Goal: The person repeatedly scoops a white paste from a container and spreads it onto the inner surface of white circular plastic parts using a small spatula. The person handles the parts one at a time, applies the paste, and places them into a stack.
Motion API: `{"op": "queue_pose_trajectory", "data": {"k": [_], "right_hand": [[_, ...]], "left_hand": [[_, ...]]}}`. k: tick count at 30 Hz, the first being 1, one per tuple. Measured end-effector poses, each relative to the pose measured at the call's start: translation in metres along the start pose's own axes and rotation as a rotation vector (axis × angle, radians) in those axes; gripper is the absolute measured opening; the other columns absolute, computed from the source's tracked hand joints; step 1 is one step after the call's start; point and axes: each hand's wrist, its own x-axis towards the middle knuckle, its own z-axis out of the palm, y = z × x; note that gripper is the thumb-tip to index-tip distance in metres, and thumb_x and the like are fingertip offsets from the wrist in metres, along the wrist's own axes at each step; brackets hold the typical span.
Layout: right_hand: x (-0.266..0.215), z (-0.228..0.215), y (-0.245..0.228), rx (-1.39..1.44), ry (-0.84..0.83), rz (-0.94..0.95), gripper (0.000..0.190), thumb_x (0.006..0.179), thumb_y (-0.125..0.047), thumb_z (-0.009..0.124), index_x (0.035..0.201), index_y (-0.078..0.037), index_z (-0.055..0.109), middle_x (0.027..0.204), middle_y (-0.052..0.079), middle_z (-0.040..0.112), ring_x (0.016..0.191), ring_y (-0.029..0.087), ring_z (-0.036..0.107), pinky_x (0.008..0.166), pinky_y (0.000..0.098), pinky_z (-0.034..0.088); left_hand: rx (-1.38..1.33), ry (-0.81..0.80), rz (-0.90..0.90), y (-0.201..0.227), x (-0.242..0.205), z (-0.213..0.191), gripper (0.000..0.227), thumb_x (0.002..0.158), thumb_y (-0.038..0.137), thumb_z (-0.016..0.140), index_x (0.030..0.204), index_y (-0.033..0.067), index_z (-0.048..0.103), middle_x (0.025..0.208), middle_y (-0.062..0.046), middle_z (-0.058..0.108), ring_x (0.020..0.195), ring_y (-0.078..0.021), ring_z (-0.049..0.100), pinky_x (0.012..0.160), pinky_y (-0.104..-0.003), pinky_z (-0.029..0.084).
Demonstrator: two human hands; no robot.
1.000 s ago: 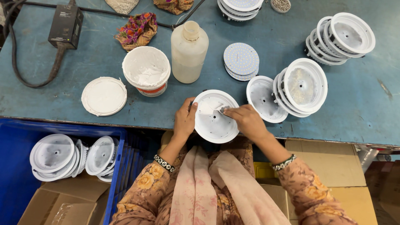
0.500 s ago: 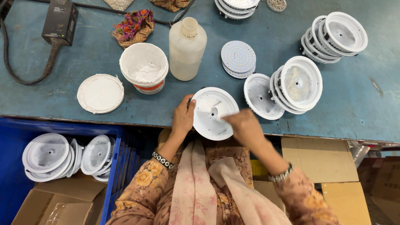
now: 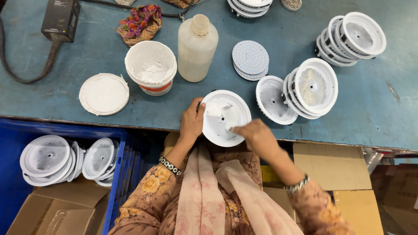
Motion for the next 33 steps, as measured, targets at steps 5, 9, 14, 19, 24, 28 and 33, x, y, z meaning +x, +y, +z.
{"op": "queue_pose_trajectory", "data": {"k": [5,9,14,19,24,28,33], "right_hand": [[-0.016,0.005,-0.014,-0.047,0.093,0.071,0.036,0.077,0.006,0.062,0.108,-0.008,0.077,0.095,0.009,0.076,0.089,0.030,0.068,0.087,0.0420,0.050],[0.024,0.007,0.024,-0.110,0.127,0.070,0.032,0.081,0.004,0.062,0.105,-0.009,0.078,0.090,0.011,0.074,0.084,0.032,0.067,0.082,0.0431,0.050],[0.042,0.008,0.043,-0.143,0.088,0.014,0.028,0.081,0.003,0.062,0.102,-0.008,0.078,0.087,0.011,0.074,0.078,0.032,0.067,0.079,0.0430,0.049],[0.001,0.011,-0.002,-0.130,0.080,0.109,0.036,0.077,0.007,0.060,0.106,-0.007,0.077,0.087,0.011,0.075,0.075,0.031,0.066,0.079,0.0427,0.050],[-0.011,0.011,-0.035,-0.133,0.151,0.146,0.037,0.074,0.006,0.060,0.104,-0.006,0.077,0.081,0.012,0.073,0.075,0.033,0.066,0.078,0.0433,0.050],[0.023,0.004,-0.004,-0.061,0.140,0.186,0.029,0.080,0.002,0.065,0.103,-0.009,0.079,0.081,0.014,0.073,0.073,0.036,0.064,0.076,0.0455,0.049],[0.080,0.019,0.014,-0.096,0.112,0.176,0.022,0.085,-0.002,0.067,0.102,-0.009,0.079,0.086,0.016,0.074,0.074,0.038,0.064,0.074,0.0473,0.050]], "left_hand": [[-0.007,-0.008,0.009,0.004,0.000,-0.001,0.031,0.102,0.029,0.052,0.120,0.0081,0.065,0.076,-0.017,0.069,0.069,-0.0323,0.069,0.065,-0.043,0.051],[0.000,-0.042,-0.018,0.001,0.000,-0.003,0.031,0.103,0.029,0.051,0.120,0.0080,0.065,0.073,-0.019,0.068,0.068,-0.0332,0.069,0.065,-0.044,0.051],[-0.044,0.018,0.093,0.000,0.000,-0.001,0.029,0.104,0.028,0.051,0.119,0.0067,0.065,0.080,-0.019,0.070,0.074,-0.0336,0.070,0.067,-0.043,0.052],[-0.014,0.010,0.014,0.000,0.000,0.001,0.030,0.103,0.029,0.051,0.120,0.0076,0.065,0.077,-0.020,0.069,0.071,-0.0348,0.069,0.067,-0.044,0.051],[-0.006,-0.010,-0.002,0.002,0.000,0.001,0.030,0.103,0.030,0.052,0.119,0.0089,0.066,0.075,-0.019,0.068,0.069,-0.0352,0.069,0.066,-0.044,0.051],[-0.016,-0.023,0.014,-0.001,0.003,-0.001,0.030,0.102,0.030,0.053,0.119,0.0097,0.067,0.078,-0.019,0.071,0.073,-0.0349,0.071,0.068,-0.043,0.053],[-0.041,-0.005,0.031,0.001,0.003,-0.001,0.030,0.101,0.031,0.054,0.118,0.0106,0.068,0.082,-0.020,0.072,0.077,-0.0353,0.073,0.070,-0.042,0.054]]}}
